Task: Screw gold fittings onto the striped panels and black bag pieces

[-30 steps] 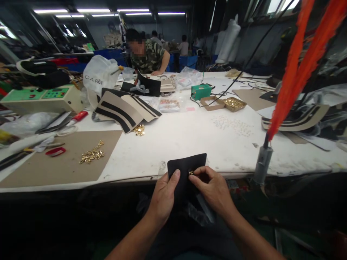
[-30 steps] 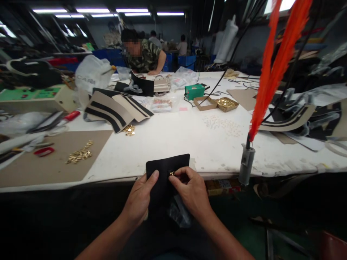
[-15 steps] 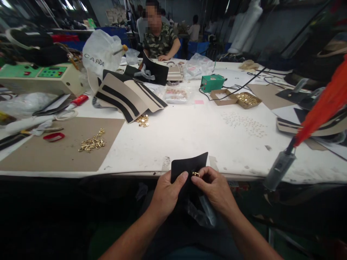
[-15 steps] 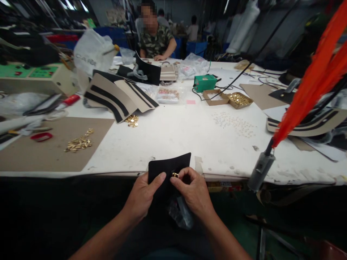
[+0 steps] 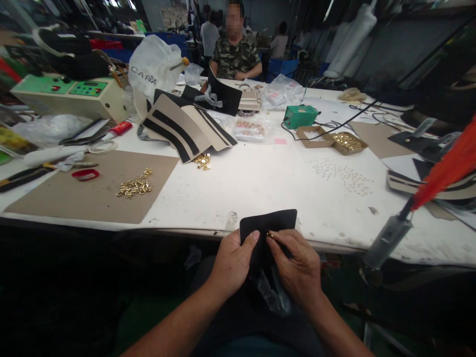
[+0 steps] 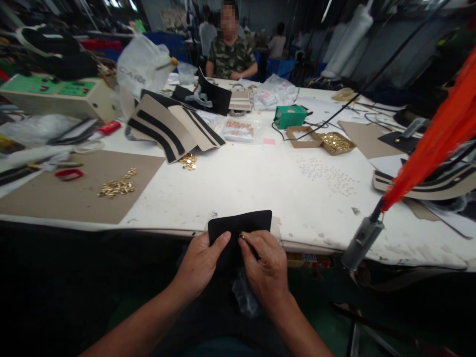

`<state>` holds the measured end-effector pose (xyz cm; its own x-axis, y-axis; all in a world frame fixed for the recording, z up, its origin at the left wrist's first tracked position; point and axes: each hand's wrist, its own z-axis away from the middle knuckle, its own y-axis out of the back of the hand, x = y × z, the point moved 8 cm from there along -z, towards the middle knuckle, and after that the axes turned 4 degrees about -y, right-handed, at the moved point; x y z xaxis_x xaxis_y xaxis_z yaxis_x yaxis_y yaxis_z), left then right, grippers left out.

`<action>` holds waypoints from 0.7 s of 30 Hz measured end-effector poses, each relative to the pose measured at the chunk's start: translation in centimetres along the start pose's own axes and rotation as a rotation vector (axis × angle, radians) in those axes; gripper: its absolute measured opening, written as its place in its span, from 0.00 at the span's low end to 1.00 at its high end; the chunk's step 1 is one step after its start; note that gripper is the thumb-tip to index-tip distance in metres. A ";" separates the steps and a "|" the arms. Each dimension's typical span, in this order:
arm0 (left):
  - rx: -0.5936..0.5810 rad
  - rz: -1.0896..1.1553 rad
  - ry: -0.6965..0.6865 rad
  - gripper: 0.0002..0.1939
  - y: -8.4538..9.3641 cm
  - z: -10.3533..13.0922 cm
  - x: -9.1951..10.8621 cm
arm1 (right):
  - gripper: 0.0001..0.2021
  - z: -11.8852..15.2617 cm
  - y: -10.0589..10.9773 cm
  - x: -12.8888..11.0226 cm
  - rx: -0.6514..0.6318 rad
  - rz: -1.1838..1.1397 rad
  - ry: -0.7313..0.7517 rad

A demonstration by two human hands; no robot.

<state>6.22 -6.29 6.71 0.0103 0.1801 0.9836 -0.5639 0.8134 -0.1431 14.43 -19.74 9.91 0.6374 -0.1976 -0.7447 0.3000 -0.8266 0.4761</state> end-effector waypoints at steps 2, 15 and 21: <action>-0.019 -0.051 0.017 0.16 0.2 -0.1 0.3 | 0.08 -0.5 -0.2 0.2 -0.132 0.007 0.046; -0.216 -0.049 0.186 0.15 -0.7 -0.5 0.0 | 0.05 -2.6 0.6 1.9 -0.360 -0.161 -0.044; -0.167 0.082 0.250 0.21 -1.7 -0.5 0.6 | 0.14 -2.3 3.3 4.1 0.032 -0.105 -0.198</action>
<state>7.63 -7.33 7.46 0.1847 0.3623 0.9136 -0.4283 0.8663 -0.2570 19.65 -22.09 9.54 0.4512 -0.2067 -0.8681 0.3327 -0.8637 0.3786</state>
